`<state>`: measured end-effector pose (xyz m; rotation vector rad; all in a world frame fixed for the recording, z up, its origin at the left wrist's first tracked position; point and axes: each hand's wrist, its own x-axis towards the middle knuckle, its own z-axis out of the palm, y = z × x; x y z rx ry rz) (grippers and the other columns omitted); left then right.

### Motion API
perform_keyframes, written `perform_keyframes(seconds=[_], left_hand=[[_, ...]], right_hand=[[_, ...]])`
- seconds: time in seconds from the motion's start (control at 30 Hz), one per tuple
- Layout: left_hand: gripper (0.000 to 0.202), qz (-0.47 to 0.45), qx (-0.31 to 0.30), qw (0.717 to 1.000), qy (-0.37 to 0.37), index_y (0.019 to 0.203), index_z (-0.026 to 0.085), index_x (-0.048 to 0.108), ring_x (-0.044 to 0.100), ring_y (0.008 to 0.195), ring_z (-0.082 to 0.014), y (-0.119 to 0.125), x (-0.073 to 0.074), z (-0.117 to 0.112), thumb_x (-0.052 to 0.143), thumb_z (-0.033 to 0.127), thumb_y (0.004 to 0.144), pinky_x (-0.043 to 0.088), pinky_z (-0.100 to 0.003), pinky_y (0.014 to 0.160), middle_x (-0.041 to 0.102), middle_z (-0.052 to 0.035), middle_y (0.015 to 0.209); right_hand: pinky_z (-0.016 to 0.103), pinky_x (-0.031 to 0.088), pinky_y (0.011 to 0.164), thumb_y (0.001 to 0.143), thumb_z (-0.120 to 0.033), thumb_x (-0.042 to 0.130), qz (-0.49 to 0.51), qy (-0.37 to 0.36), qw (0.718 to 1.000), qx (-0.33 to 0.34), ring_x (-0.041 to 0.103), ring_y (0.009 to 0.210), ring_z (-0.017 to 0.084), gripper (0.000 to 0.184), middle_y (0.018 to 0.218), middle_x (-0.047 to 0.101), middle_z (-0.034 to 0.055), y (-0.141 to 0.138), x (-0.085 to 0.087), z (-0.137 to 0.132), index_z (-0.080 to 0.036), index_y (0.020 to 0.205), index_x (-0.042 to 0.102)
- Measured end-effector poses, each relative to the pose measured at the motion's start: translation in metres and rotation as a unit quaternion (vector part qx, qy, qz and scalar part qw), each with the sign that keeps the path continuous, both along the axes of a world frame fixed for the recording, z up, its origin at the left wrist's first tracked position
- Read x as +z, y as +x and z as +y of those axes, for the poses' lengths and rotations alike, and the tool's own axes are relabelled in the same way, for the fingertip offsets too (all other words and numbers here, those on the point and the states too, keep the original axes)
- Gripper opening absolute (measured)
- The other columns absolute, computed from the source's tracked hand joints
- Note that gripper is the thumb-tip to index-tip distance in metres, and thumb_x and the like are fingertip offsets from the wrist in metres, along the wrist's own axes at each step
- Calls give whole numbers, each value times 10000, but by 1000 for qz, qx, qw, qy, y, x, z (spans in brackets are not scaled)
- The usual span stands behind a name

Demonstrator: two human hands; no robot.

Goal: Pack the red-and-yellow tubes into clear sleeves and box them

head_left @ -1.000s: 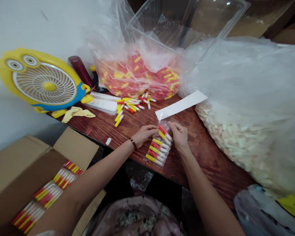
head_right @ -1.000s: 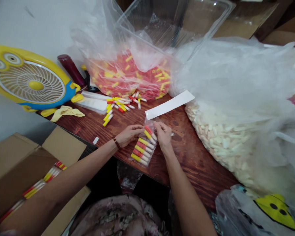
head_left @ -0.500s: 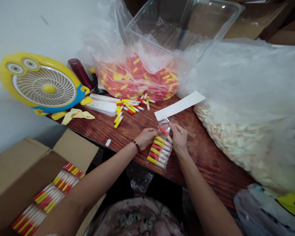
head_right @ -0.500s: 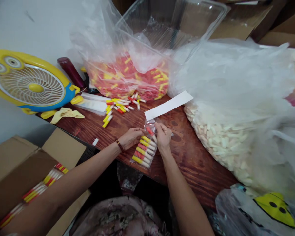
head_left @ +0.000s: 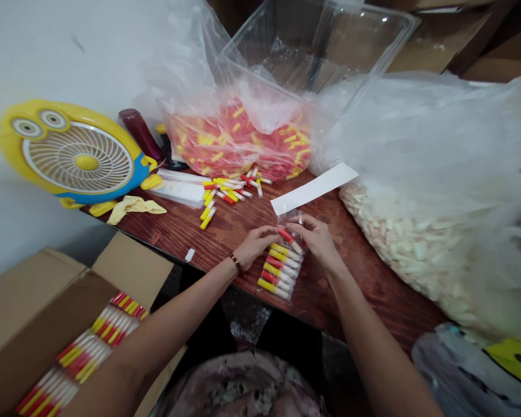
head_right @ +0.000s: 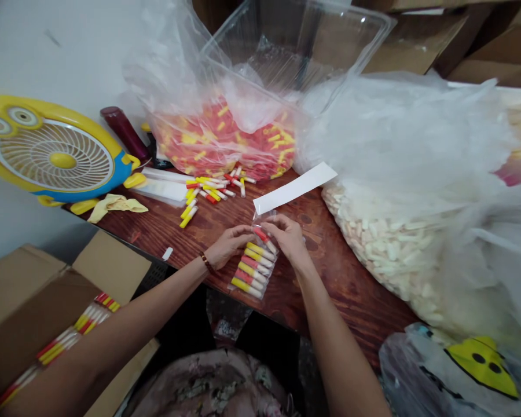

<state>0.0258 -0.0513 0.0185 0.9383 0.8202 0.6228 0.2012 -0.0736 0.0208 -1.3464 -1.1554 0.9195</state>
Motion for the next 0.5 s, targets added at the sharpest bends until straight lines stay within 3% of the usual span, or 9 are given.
perform_keyframes(seconds=[0.1,0.23,0.5], left_hand=[[314,-3,38,999,23,892,143,631,589,671,-101,5,4,3,722,375,700,455,-203,606,643,-8,802],[204,-3,52,998,47,724,127,597,532,615,-67,11,8,9,720,277,662,406,-173,590,602,18,710],[59,-8,55,998,-12,665,133,563,515,554,-69,12,9,3,603,125,622,412,-197,565,565,25,638]], right_hand=[[252,398,598,690,-402,717,-46,3,999,19,525,605,122,232,668,650,-2,1,10,-1,-171,714,704],[246,355,549,726,-421,671,-70,14,997,-16,486,566,119,265,590,602,-11,-3,11,-2,-169,652,702],[240,330,518,718,-419,683,-24,43,993,-105,427,520,105,274,533,532,-30,-19,1,-2,-169,605,678]])
